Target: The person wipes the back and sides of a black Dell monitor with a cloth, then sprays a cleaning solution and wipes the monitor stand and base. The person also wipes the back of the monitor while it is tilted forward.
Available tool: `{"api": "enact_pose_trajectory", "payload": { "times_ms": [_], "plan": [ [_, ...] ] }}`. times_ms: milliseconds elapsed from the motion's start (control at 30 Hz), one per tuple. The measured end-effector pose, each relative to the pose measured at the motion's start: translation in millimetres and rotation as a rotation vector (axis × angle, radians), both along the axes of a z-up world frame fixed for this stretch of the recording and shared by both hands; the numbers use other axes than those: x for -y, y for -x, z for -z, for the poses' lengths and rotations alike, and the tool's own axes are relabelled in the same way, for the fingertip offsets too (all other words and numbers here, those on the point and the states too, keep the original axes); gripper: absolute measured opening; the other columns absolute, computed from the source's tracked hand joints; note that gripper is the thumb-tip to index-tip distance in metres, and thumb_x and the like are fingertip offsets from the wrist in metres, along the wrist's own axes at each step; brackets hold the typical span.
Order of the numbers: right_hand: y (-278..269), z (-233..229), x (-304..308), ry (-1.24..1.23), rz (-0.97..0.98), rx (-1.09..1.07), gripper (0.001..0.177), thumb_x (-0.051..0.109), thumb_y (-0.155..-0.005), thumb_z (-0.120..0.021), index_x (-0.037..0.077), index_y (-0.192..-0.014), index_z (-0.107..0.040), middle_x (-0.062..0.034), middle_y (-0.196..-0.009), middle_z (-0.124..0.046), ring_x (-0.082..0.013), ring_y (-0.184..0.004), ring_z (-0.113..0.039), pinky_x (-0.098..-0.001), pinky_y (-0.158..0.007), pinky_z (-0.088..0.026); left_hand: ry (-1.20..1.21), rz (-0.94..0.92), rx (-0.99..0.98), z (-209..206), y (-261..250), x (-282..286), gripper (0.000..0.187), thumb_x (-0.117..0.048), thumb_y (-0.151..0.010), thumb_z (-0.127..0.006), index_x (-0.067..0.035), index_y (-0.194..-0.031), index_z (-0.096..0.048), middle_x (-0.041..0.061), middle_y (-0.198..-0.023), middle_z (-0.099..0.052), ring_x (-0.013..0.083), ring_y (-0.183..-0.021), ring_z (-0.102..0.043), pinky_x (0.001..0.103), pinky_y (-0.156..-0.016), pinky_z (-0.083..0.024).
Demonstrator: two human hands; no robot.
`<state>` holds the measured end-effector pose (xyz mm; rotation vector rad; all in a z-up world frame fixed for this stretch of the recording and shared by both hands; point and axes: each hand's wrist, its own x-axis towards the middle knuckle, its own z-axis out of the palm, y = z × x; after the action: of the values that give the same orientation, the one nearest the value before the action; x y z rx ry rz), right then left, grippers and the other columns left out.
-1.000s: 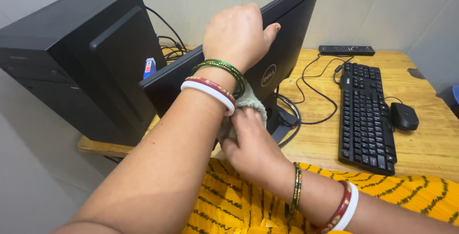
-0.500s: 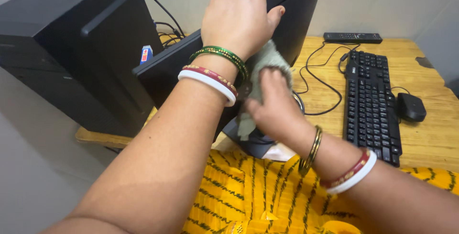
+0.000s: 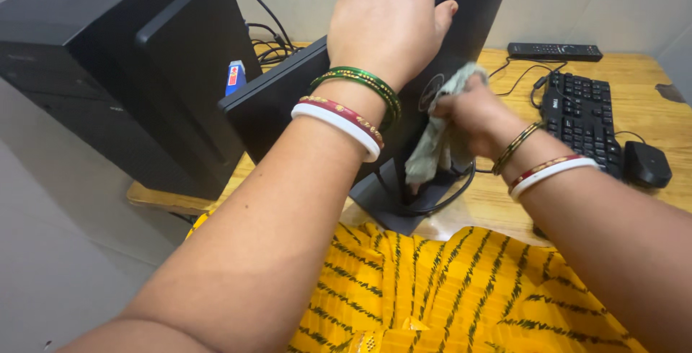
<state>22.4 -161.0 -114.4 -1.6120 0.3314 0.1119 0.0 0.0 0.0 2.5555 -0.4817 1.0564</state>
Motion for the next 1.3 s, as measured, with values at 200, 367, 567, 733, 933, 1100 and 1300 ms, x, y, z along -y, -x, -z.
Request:
{"api": "enact_pose_trajectory", "payload": {
  "times_ms": [200,367,567,733,933,1100,1300],
  "plan": [
    [19,50,-26,0.097,-0.058,0.013,0.06,-0.005,-0.077,-0.066,0.004,-0.132,-0.044,-0.0132,-0.124,-0.061,-0.0283,-0.11,-0.063,-0.0441,-0.094,-0.054,0.016,0.003,0.045,2,-2,1,0.039,-0.047,-0.081,-0.076,-0.008,-0.083,-0.074,0.015,-0.082,-0.075,0.0342,-0.08,-0.073,0.045,-0.072,-0.058],
    [49,51,-44,0.057,-0.187,0.017,0.062,0.001,-0.076,-0.069,0.001,-0.134,-0.046,-0.0199,-0.128,-0.064,-0.0299,-0.117,-0.06,-0.0431,-0.1,-0.049,-0.026,-0.011,-0.007,2,-5,2,0.04,-0.048,-0.085,-0.074,-0.008,-0.089,-0.073,0.015,-0.084,-0.074,0.0342,-0.084,-0.072,0.045,-0.075,-0.057],
    [96,48,-76,0.173,-0.283,-0.061,0.065,0.007,-0.083,-0.069,0.007,-0.141,-0.039,-0.0123,-0.125,-0.061,-0.0254,-0.116,-0.059,-0.038,-0.098,-0.048,-0.039,-0.033,-0.019,3,-7,2,0.041,-0.049,-0.085,-0.073,-0.009,-0.09,-0.072,0.014,-0.085,-0.075,0.0343,-0.084,-0.072,0.046,-0.075,-0.057],
    [113,61,-101,0.005,-0.222,-0.013,0.046,0.0,-0.08,-0.063,0.005,-0.125,-0.056,-0.0108,-0.107,-0.07,-0.0251,-0.096,-0.064,-0.0386,-0.083,-0.054,-0.075,-0.018,-0.045,3,-8,1,0.04,-0.047,-0.087,-0.072,-0.008,-0.095,-0.07,0.015,-0.091,-0.074,0.0346,-0.089,-0.071,0.046,-0.08,-0.056],
    [104,74,-77,-0.195,-0.066,-0.084,0.03,-0.002,-0.084,-0.056,0.006,-0.113,-0.063,-0.0087,-0.102,-0.07,-0.0233,-0.092,-0.063,-0.0381,-0.08,-0.053,0.038,0.187,0.199,3,-4,-3,0.035,-0.036,-0.085,-0.075,-0.006,-0.101,-0.065,0.013,-0.104,-0.068,0.0356,-0.101,-0.064,0.048,-0.082,-0.054],
    [105,68,-48,-0.287,0.022,0.02,0.03,-0.004,-0.084,-0.051,0.006,-0.108,-0.065,-0.0079,-0.101,-0.07,-0.0241,-0.091,-0.067,-0.0402,-0.079,-0.055,0.167,0.335,0.287,20,26,-7,0.028,-0.028,-0.089,-0.074,-0.007,-0.106,-0.065,0.011,-0.107,-0.068,0.0341,-0.107,-0.063,0.046,-0.09,-0.054],
    [97,24,-19,-0.333,0.066,0.154,0.024,-0.002,-0.089,-0.048,0.01,-0.106,-0.06,-0.0045,-0.097,-0.064,-0.0189,-0.082,-0.061,-0.0382,-0.07,-0.053,0.222,0.37,-0.217,44,66,-4,0.042,-0.038,-0.088,-0.073,-0.007,-0.116,-0.065,0.016,-0.113,-0.071,0.0348,-0.106,-0.068,0.043,-0.089,-0.055]
  ]
}}
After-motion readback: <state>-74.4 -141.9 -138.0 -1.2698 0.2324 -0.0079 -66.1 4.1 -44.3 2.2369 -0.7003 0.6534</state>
